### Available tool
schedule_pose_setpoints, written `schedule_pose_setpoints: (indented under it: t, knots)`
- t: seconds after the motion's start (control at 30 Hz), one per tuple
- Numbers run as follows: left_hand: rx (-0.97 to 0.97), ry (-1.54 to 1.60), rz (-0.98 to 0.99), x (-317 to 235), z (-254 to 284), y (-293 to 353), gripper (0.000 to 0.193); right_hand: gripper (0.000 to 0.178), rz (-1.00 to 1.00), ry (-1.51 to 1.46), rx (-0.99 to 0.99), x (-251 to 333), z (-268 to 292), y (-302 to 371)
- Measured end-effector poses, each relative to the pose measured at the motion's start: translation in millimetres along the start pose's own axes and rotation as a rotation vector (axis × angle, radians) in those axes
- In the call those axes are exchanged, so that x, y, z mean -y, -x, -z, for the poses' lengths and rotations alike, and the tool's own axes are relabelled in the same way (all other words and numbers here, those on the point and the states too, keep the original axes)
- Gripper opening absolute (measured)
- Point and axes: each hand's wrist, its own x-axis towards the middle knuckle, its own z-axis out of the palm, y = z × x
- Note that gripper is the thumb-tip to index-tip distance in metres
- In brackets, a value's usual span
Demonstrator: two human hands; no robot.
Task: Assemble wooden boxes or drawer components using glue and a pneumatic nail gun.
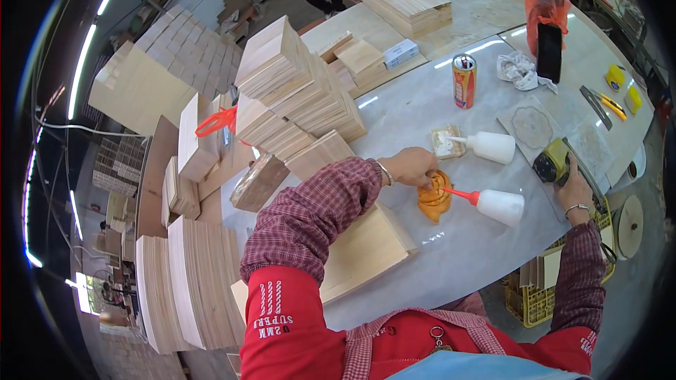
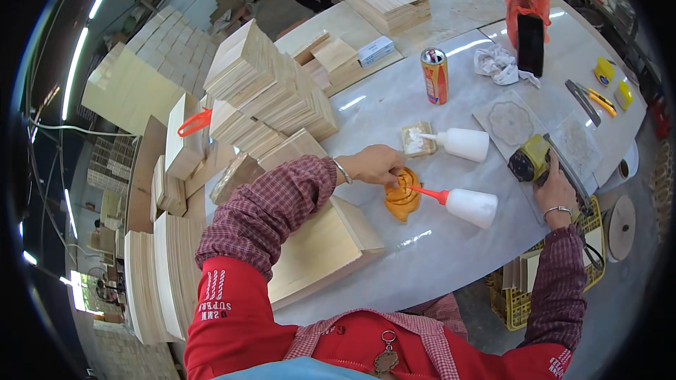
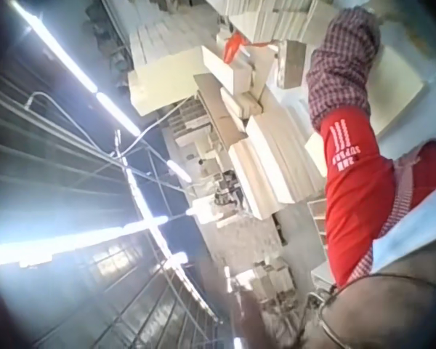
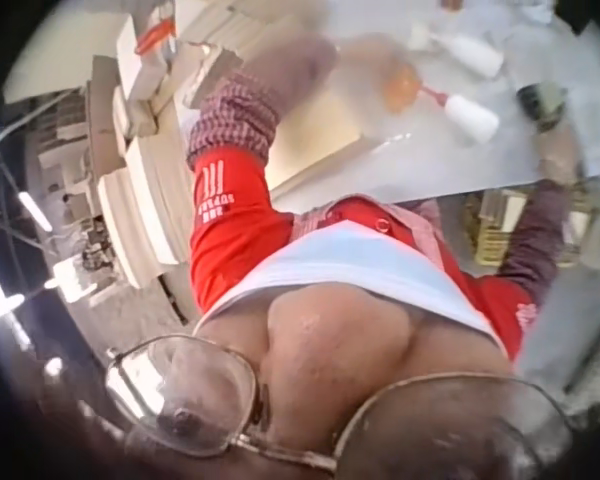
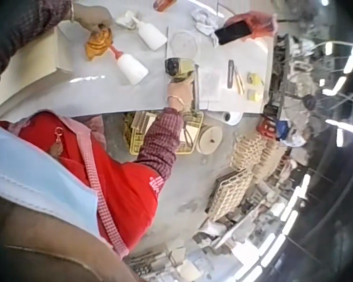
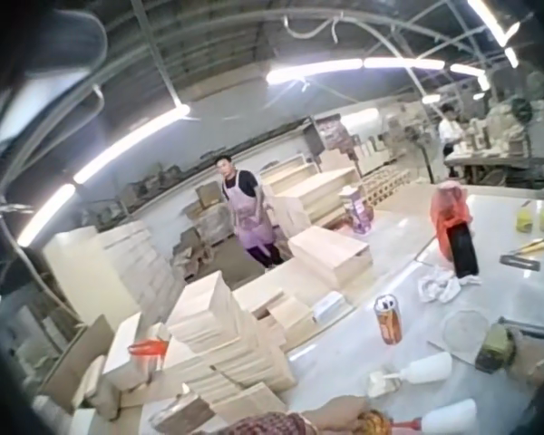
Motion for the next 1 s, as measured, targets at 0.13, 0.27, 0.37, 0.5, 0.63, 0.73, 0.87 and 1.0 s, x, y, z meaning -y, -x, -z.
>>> schedule_pose_setpoints:
  t: [0.13, 0.27, 0.37, 0.5, 0.63, 0.73, 0.87, 1.0]
  knots:
    - [-0.149, 0.174, 0.093, -1, 25, 42, 0.023, 0.075, 0.0, -0.132, 0.021, 3, -3, 3]
    - [-0.327, 0.392, 0.225, 0, 47, 121, 0.027, 0.076, 0.051, -0.267, 0.009, -19, -19, 4]
    - [-0.501, 0.426, 0.488, -21, 45, 201, 0.022, 0.077, 0.105, -0.368, -0.007, -36, -28, 2]
    - [-0.748, 0.475, 0.735, -48, -12, 312, 0.026, 0.07, 0.272, -0.029, -0.234, -32, -20, 3]
    - [-0.886, 0.273, 0.951, -76, -66, 376, 0.028, 0.06, 0.383, -0.306, -0.267, 4, -1, 10]
    - [-0.982, 0.24, 1.046, -92, -95, 397, 0.029, 0.039, 0.401, -0.822, -0.09, 50, 30, 44]
    - [-1.149, 0.362, 1.126, -98, -115, 410, 0.03, 0.03, 0.432, -1.031, 0.164, 117, 65, 102]
    - [-1.084, 0.279, 1.008, -93, -116, 404, 0.031, 0.027, 0.619, -1.08, 0.019, 162, 89, 142]
